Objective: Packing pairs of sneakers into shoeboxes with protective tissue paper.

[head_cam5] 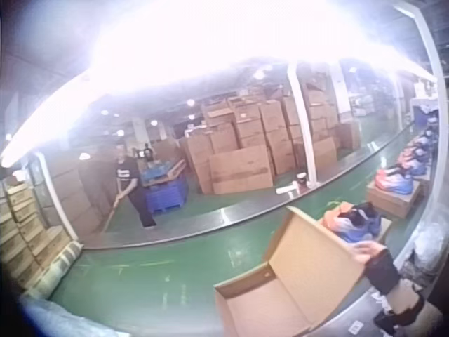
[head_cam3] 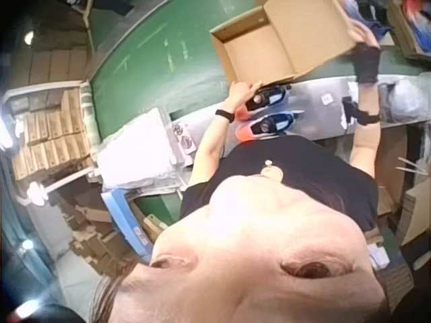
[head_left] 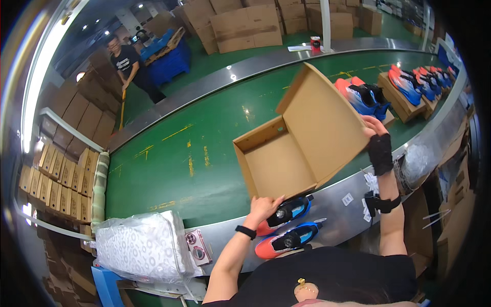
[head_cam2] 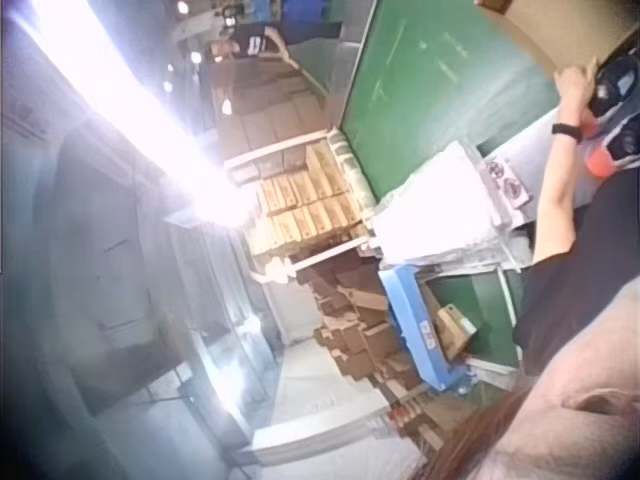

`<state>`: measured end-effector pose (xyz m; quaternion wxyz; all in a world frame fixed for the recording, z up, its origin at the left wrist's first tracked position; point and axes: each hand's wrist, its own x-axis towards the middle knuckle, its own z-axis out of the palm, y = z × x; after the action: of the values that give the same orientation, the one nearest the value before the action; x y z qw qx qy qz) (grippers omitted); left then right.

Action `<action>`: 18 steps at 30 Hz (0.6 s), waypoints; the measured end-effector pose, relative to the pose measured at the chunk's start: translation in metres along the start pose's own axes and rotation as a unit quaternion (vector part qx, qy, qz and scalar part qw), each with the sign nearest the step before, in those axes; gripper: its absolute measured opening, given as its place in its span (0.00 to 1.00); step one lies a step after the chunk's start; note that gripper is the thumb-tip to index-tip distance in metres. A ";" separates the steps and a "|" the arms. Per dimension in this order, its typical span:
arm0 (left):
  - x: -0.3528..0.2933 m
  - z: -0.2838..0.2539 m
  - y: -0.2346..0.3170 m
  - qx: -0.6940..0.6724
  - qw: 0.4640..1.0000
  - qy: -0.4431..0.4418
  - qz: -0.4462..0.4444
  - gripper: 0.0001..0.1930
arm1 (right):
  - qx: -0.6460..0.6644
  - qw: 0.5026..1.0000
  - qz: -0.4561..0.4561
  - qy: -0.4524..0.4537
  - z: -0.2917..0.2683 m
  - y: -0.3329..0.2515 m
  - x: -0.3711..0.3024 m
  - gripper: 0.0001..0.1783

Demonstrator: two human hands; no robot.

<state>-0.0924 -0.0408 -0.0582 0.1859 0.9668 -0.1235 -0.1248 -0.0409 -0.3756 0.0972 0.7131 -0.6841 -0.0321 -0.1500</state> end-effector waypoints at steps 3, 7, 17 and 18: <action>-0.012 0.001 -0.023 0.014 1.000 -0.007 0.003 0.28 | -0.199 0.949 0.149 0.195 -0.098 0.146 -0.019 0.20; -0.024 -0.010 -0.019 0.003 1.000 0.006 -0.003 0.26 | -0.565 0.825 -0.024 -0.024 -0.106 0.269 -0.151 0.22; -0.097 -0.022 -0.115 -0.417 0.842 0.338 -0.054 0.10 | -0.386 0.917 -0.098 0.019 0.022 0.143 -0.147 0.02; -0.116 -0.038 -0.126 -0.430 0.822 0.368 -0.069 0.11 | -0.352 0.921 -0.161 0.039 0.038 0.133 -0.134 0.04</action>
<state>-0.1663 0.1185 -0.0509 0.6053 0.7688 0.0872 0.1872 -0.1277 -0.3127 -0.0629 0.3936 -0.8702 -0.0589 -0.2905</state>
